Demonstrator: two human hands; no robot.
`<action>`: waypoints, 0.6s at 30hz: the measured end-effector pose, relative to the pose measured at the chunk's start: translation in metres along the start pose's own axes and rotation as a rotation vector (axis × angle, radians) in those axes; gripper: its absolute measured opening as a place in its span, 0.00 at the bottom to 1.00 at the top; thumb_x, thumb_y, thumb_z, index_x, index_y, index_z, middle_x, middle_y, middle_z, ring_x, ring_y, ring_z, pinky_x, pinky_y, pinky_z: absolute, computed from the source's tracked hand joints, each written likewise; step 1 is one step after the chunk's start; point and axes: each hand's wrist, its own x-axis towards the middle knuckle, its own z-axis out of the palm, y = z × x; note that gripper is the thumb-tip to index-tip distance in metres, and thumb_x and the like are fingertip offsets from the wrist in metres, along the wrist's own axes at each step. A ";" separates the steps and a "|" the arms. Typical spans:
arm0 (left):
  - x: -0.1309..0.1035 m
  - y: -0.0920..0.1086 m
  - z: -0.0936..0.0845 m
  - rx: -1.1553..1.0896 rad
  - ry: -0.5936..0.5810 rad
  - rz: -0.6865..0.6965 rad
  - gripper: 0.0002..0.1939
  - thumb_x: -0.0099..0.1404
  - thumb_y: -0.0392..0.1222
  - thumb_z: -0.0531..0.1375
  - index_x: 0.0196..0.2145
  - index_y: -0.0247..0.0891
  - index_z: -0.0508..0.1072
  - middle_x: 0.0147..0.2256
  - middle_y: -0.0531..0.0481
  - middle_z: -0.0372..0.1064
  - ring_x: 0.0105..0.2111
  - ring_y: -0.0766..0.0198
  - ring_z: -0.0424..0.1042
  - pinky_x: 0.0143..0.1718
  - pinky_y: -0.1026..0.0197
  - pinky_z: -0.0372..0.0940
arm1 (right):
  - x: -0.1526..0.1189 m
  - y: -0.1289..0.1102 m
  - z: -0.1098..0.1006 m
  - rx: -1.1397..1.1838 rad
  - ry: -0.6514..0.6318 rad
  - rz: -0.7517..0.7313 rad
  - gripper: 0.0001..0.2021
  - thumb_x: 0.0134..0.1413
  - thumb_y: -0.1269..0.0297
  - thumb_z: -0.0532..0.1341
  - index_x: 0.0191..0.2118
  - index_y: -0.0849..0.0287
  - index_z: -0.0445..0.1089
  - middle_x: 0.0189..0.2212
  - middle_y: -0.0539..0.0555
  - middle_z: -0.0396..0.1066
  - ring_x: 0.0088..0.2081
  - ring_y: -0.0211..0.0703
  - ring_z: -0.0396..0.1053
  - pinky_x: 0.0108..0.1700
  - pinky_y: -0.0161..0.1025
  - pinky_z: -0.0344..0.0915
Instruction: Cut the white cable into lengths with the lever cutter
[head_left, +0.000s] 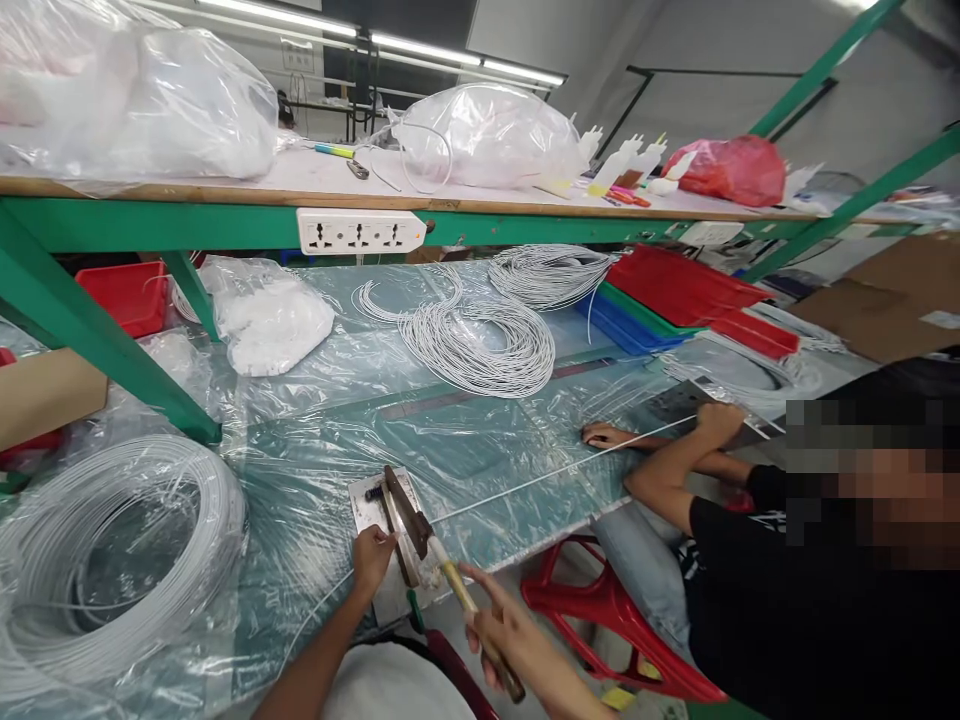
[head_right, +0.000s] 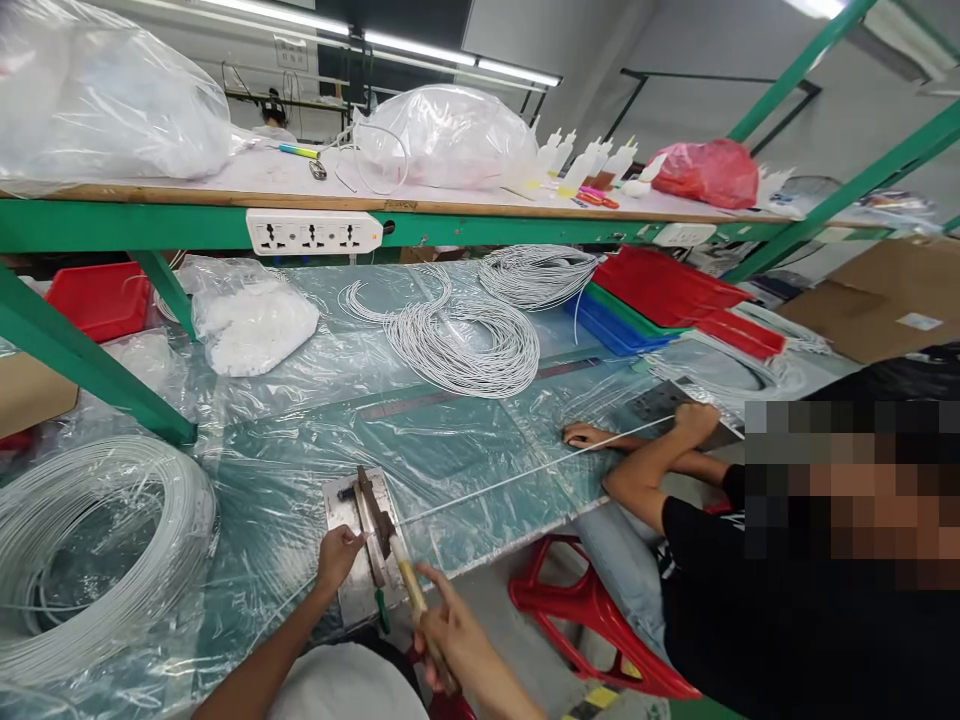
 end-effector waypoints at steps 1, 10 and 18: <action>0.000 0.000 0.000 -0.003 -0.002 -0.003 0.15 0.52 0.48 0.56 0.15 0.40 0.57 0.16 0.58 0.52 0.21 0.66 0.59 0.25 0.65 0.49 | 0.005 0.023 0.004 0.013 0.048 -0.010 0.36 0.41 0.52 0.60 0.57 0.57 0.52 0.17 0.43 0.63 0.12 0.32 0.57 0.15 0.30 0.50; 0.000 0.000 0.001 -0.033 0.004 0.018 0.16 0.52 0.50 0.56 0.15 0.40 0.57 0.16 0.57 0.52 0.20 0.66 0.58 0.25 0.65 0.50 | 0.037 0.100 0.020 -0.137 0.329 -0.300 0.20 0.45 0.46 0.58 0.27 0.61 0.67 0.21 0.50 0.63 0.26 0.40 0.60 0.30 0.37 0.57; -0.001 0.000 -0.001 -0.093 0.008 0.032 0.17 0.50 0.53 0.56 0.15 0.41 0.56 0.16 0.57 0.51 0.21 0.65 0.58 0.25 0.64 0.51 | 0.047 0.122 0.027 -0.291 0.491 -0.300 0.24 0.44 0.40 0.54 0.27 0.58 0.71 0.20 0.53 0.68 0.25 0.48 0.66 0.31 0.41 0.63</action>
